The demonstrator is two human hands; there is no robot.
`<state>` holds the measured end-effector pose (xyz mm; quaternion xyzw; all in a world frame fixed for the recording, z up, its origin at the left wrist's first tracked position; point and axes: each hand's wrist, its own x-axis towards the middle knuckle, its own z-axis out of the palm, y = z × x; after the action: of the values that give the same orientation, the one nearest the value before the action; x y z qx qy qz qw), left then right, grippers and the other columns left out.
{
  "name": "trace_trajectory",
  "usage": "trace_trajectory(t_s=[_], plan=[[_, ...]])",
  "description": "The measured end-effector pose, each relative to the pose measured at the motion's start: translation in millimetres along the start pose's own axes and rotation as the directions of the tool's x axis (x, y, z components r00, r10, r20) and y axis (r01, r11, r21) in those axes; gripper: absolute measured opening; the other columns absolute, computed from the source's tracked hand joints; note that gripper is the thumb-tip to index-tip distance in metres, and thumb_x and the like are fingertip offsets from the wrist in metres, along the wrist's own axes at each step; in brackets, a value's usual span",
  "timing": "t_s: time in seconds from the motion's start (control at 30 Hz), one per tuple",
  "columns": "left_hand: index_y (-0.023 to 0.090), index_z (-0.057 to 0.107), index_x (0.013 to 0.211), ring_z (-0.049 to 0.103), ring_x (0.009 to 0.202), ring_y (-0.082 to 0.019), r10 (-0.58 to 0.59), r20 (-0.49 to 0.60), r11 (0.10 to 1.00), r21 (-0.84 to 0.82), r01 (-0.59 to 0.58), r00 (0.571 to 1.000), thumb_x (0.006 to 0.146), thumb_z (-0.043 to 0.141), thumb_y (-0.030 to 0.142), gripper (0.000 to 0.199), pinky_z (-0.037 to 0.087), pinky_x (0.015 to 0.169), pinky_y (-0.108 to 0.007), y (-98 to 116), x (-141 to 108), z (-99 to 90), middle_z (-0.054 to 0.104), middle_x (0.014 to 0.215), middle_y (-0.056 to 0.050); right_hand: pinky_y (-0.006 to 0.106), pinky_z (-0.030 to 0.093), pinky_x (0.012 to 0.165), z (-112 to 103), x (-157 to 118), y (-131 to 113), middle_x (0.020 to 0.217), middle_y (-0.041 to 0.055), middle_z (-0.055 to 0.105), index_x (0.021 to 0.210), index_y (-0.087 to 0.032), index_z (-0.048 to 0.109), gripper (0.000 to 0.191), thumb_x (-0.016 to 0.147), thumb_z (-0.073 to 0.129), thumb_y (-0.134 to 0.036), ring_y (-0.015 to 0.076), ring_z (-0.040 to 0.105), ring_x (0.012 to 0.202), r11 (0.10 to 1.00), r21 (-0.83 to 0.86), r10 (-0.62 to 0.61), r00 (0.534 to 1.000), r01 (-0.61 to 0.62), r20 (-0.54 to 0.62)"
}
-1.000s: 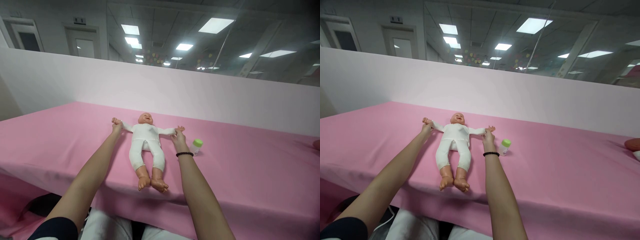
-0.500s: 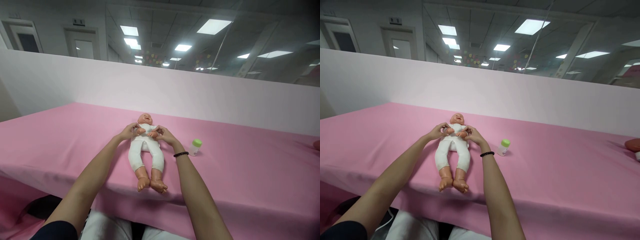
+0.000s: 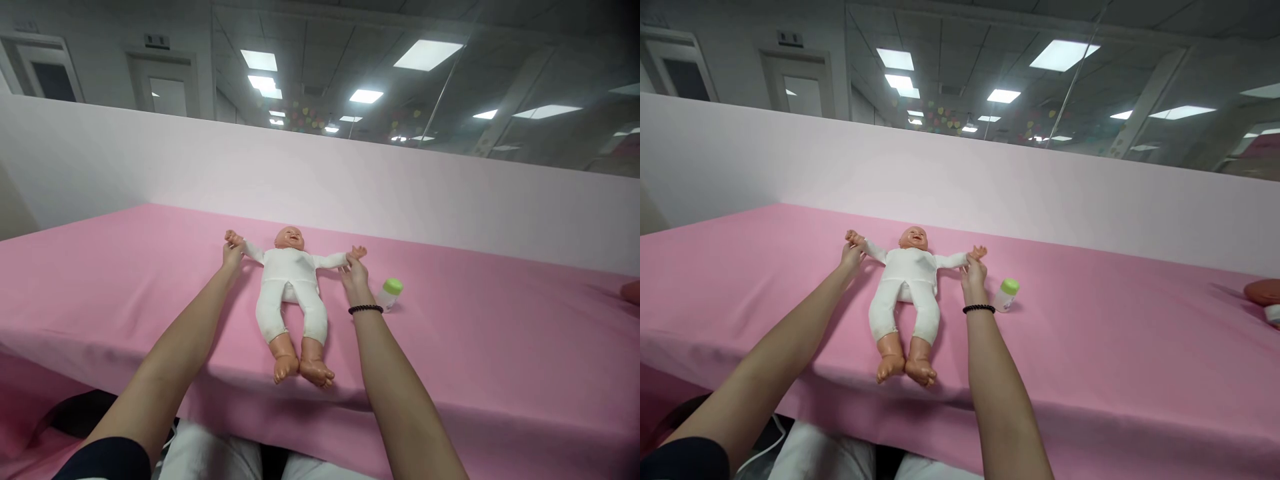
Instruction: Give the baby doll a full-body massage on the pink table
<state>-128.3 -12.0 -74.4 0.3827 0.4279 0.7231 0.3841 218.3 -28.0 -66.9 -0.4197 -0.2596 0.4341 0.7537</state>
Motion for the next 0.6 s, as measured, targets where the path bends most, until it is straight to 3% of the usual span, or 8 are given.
trace_trajectory(t_s=[0.07,0.13,0.2,0.27,0.3,0.37,0.5,0.6], plan=[[0.022,0.060,0.097,0.063,0.102,-0.021,0.097,0.159,0.993,0.043,-0.106,0.982,0.066,0.075,0.024,0.034,0.050,0.088,-0.035,8.4,-11.4,8.6,0.066,0.106,-0.005,0.032,0.054,0.084,11.0,-14.0,-8.0,0.106,-0.0002,0.067,0.086,-0.025,0.054,0.036,0.060,0.079,-0.022,0.0166,0.064,0.099,0.988,0.005,-0.152,0.959,0.156,0.239],[0.021,0.068,0.095,0.064,0.101,-0.024,0.152,0.492,0.956,0.148,-0.255,0.857,0.060,0.079,0.021,0.036,0.049,0.092,-0.037,15.5,-24.7,16.0,0.069,0.104,-0.006,0.036,0.052,0.088,20.2,-31.8,-16.3,0.106,0.0019,0.069,0.083,-0.024,0.056,0.043,0.052,0.086,-0.020,0.0205,0.063,0.102,0.956,-0.093,-0.176,0.794,0.280,0.582],[0.020,0.073,0.092,0.064,0.100,-0.026,0.105,0.713,0.895,0.236,-0.378,0.693,0.057,0.080,0.019,0.035,0.048,0.095,-0.041,19.5,-36.4,20.7,0.072,0.099,-0.006,0.037,0.051,0.088,25.1,-49.0,-22.4,0.099,0.0033,0.070,0.081,-0.022,0.061,0.040,0.051,0.087,-0.018,0.0226,0.063,0.099,0.891,-0.278,0.013,0.591,0.360,0.806],[0.020,0.075,0.093,0.064,0.101,-0.028,0.073,0.745,0.872,0.276,-0.405,0.664,0.057,0.080,0.019,0.036,0.047,0.096,-0.043,20.7,-43.0,22.7,0.073,0.100,-0.006,0.037,0.049,0.089,26.2,-59.5,-25.2,0.096,0.0036,0.070,0.083,-0.020,0.065,0.035,0.054,0.085,-0.018,0.0223,0.063,0.097,0.829,-0.391,0.170,0.485,0.400,0.858],[0.020,0.075,0.094,0.063,0.102,-0.028,0.079,0.726,0.878,0.274,-0.393,0.683,0.058,0.079,0.019,0.036,0.046,0.097,-0.044,20.6,-43.8,22.9,0.073,0.103,-0.007,0.037,0.049,0.090,25.7,-60.8,-25.3,0.097,0.0037,0.070,0.085,-0.020,0.066,0.034,0.056,0.085,-0.019,0.0219,0.062,0.098,0.832,-0.388,0.167,0.487,0.397,0.857],[0.020,0.074,0.099,0.063,0.105,-0.027,0.112,0.660,0.907,0.237,-0.348,0.743,0.060,0.079,0.020,0.039,0.045,0.099,-0.043,19.2,-40.2,22.1,0.072,0.109,-0.008,0.037,0.048,0.092,23.2,-54.4,-23.5,0.101,0.0039,0.070,0.089,-0.021,0.065,0.038,0.058,0.085,-0.021,0.0208,0.063,0.100,0.884,-0.303,0.047,0.577,0.356,0.815],[0.021,0.064,0.105,0.063,0.105,-0.022,0.112,0.191,0.990,0.058,-0.125,0.975,0.068,0.072,0.021,0.037,0.049,0.094,-0.037,11.6,-17.4,13.7,0.068,0.111,-0.007,0.035,0.052,0.090,9.7,-16.6,-13.2,0.107,0.0019,0.068,0.094,-0.024,0.059,0.039,0.062,0.082,-0.025,0.0171,0.064,0.099,0.980,-0.030,-0.171,0.904,0.198,0.393],[0.023,0.055,0.094,0.063,0.093,-0.019,-0.073,-0.081,0.997,-0.027,0.071,0.994,0.072,0.066,0.020,0.025,0.052,0.084,-0.035,1.4,1.0,0.6,0.063,0.096,-0.004,0.029,0.056,0.075,-9.1,11.2,-0.7,0.093,-0.0012,0.065,0.091,-0.027,0.057,0.022,0.073,0.069,-0.027,0.0133,0.065,0.083,0.996,-0.034,-0.083,0.994,0.086,0.078]])
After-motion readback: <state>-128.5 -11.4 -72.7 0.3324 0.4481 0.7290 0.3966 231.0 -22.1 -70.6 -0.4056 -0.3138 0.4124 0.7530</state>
